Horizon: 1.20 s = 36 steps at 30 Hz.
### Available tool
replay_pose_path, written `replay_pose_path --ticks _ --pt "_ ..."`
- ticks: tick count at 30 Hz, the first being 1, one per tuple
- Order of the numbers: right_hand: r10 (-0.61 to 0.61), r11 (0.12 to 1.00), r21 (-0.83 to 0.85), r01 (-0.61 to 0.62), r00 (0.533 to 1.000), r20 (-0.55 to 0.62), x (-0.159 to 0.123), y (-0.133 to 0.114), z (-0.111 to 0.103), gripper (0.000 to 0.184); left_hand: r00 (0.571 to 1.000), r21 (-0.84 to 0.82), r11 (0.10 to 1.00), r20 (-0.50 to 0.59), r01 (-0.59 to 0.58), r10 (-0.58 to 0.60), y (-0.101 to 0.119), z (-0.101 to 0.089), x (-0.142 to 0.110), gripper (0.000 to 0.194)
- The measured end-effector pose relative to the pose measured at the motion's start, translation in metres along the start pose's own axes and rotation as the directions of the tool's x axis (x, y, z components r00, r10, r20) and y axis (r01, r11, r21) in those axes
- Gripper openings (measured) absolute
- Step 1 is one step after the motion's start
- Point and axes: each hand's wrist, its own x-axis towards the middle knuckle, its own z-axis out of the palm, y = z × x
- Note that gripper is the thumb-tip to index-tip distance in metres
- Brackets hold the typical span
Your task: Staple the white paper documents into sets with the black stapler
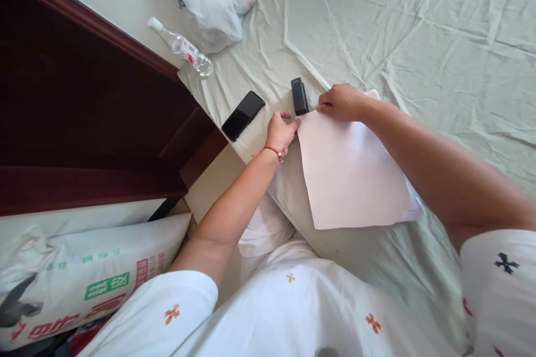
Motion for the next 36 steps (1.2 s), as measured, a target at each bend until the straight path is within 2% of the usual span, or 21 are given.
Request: replay_pose_path --ticks 2,3,5,7,9,17,24,29,33,36 --pt "-0.01 1.0 0.003 0.01 1.0 -0.013 0.004 0.003 0.001 0.035 0.988 0.089 0.985 -0.041 -0.146 0.15 0.0 -0.005 -0.002 0.048" --pt "-0.016 1.0 0.005 0.016 1.0 -0.019 0.005 0.005 0.002 0.035 0.968 0.125 0.963 -0.051 -0.237 0.245 -0.001 -0.007 -0.003 0.054" --pt "-0.024 1.0 0.008 0.024 0.999 -0.026 0.006 0.006 0.002 0.033 0.9 0.175 0.889 -0.036 -0.422 0.434 -0.005 -0.011 -0.003 0.059" --pt "-0.023 1.0 0.009 0.023 0.999 -0.027 0.007 0.008 0.003 0.031 0.829 0.211 0.809 0.019 -0.549 0.559 -0.01 -0.013 -0.002 0.054" --pt "-0.026 1.0 0.014 0.026 0.999 -0.027 0.006 0.009 0.002 0.031 0.792 0.243 0.759 0.072 -0.604 0.606 -0.015 -0.014 0.001 0.049" --pt "-0.024 1.0 0.013 0.024 1.0 -0.016 0.003 0.012 -0.001 0.038 0.734 0.275 0.685 0.146 -0.675 0.664 -0.019 -0.017 0.007 0.05" --pt "-0.012 0.999 0.031 0.013 0.999 -0.034 0.006 0.016 0.004 0.034 0.727 0.378 0.63 0.213 -0.678 0.653 -0.026 -0.019 0.008 0.071" --pt "-0.016 1.0 0.011 0.016 1.0 -0.025 0.004 0.01 0.001 0.033 0.726 0.384 0.625 0.226 -0.679 0.65 -0.022 -0.022 0.007 0.074" --pt "-0.035 0.999 0.003 0.036 0.999 -0.042 -0.009 0.002 0.001 0.032 0.747 0.298 0.688 0.172 -0.661 0.643 -0.022 -0.022 0.002 0.062" --pt "-0.038 0.999 0.012 0.039 0.998 -0.059 -0.03 -0.003 0.005 0.032 0.803 0.133 0.793 0.041 -0.595 0.595 -0.028 -0.023 -0.021 0.048"
